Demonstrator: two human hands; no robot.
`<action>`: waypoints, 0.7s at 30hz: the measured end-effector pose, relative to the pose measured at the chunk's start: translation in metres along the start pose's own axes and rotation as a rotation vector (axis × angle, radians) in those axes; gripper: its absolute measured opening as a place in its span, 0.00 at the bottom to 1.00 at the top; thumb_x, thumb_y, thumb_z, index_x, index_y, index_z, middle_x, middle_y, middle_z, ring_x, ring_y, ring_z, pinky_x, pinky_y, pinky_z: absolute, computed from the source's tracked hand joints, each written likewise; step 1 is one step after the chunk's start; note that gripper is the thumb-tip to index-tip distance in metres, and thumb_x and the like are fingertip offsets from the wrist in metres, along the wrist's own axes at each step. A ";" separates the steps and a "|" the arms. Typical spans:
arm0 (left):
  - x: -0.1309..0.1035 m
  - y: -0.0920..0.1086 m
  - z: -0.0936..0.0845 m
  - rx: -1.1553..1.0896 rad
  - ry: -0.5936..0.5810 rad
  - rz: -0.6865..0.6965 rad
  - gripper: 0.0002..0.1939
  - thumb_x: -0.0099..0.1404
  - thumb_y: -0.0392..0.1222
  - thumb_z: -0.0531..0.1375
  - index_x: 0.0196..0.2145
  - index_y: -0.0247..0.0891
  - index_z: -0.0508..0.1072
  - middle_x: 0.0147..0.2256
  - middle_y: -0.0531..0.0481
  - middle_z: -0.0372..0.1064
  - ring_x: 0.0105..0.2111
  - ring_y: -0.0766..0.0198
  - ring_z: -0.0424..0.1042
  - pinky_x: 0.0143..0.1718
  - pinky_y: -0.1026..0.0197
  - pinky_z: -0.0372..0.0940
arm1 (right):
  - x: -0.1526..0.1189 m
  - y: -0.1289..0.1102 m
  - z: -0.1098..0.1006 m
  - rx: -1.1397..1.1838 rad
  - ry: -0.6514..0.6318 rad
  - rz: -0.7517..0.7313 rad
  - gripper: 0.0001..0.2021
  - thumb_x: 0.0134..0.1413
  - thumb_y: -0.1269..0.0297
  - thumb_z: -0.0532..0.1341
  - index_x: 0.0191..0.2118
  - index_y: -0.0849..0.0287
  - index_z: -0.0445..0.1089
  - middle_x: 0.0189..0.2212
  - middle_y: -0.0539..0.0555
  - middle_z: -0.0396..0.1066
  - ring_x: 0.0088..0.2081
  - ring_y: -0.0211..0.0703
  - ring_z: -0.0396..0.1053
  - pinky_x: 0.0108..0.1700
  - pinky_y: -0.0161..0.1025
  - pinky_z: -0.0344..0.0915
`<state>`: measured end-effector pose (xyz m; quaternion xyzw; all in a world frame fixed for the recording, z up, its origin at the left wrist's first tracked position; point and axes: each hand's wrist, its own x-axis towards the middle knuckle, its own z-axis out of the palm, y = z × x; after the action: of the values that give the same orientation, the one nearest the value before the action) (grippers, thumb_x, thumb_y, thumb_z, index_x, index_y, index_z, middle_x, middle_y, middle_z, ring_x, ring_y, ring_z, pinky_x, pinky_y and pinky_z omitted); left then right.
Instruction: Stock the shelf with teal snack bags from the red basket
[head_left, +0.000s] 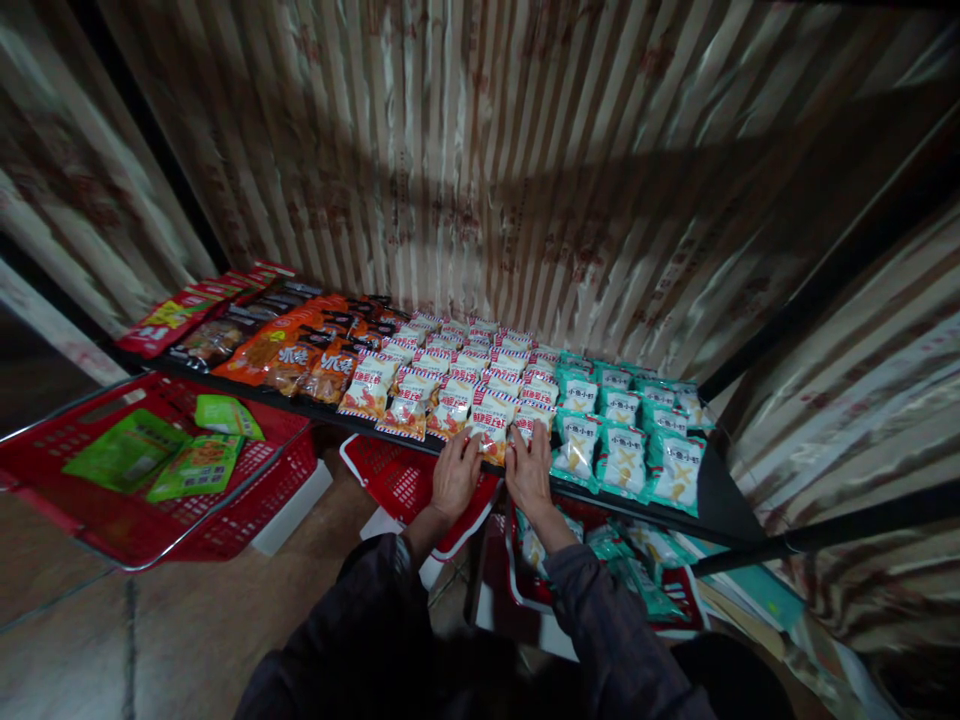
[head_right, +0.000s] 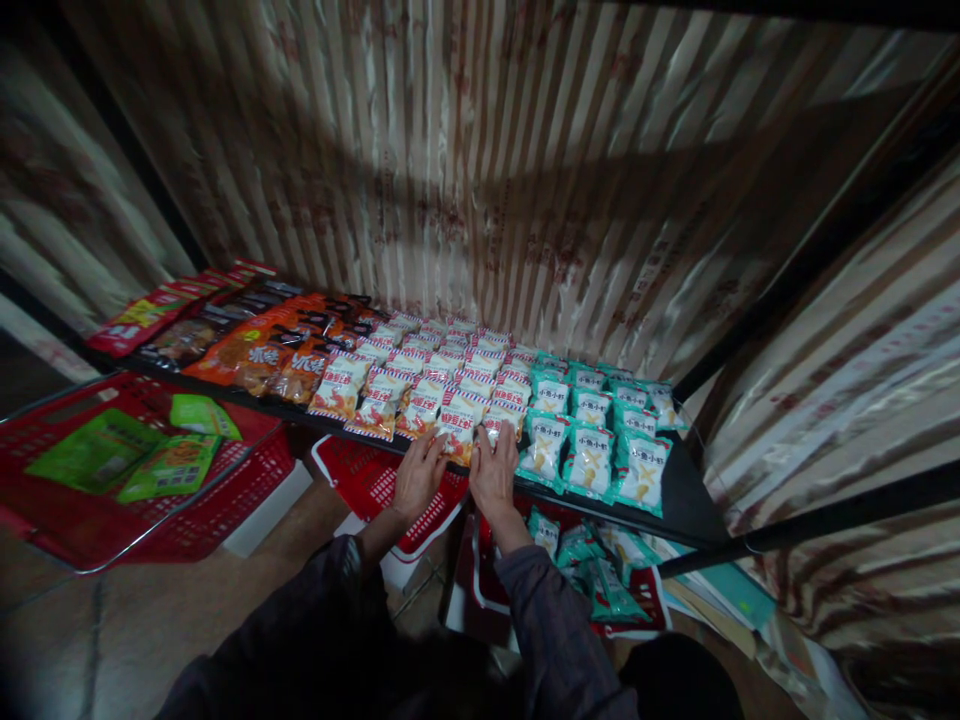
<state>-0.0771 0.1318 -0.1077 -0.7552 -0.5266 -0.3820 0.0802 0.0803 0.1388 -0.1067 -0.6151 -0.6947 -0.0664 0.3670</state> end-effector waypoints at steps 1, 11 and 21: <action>0.001 0.000 0.000 0.006 0.005 0.000 0.18 0.69 0.37 0.53 0.56 0.36 0.67 0.54 0.38 0.68 0.53 0.53 0.70 0.53 0.51 0.68 | 0.000 0.000 0.000 0.003 0.000 0.002 0.21 0.66 0.66 0.48 0.60 0.59 0.66 0.70 0.63 0.43 0.69 0.59 0.40 0.63 0.62 0.53; 0.009 0.004 0.002 0.050 -0.006 -0.041 0.19 0.69 0.37 0.53 0.56 0.39 0.68 0.55 0.38 0.67 0.55 0.51 0.68 0.53 0.50 0.67 | -0.001 -0.001 0.000 -0.029 0.009 -0.013 0.21 0.65 0.66 0.49 0.60 0.58 0.65 0.70 0.61 0.42 0.69 0.59 0.40 0.63 0.60 0.53; 0.006 -0.001 0.004 0.010 -0.019 -0.035 0.22 0.70 0.40 0.50 0.61 0.36 0.64 0.59 0.36 0.64 0.59 0.51 0.65 0.56 0.49 0.65 | -0.001 -0.009 -0.008 -0.112 -0.033 -0.039 0.24 0.66 0.57 0.51 0.64 0.54 0.60 0.70 0.61 0.44 0.70 0.60 0.36 0.64 0.61 0.48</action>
<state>-0.0750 0.1395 -0.1069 -0.7490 -0.5424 -0.3735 0.0723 0.0759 0.1315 -0.0983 -0.6222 -0.7074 -0.1023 0.3192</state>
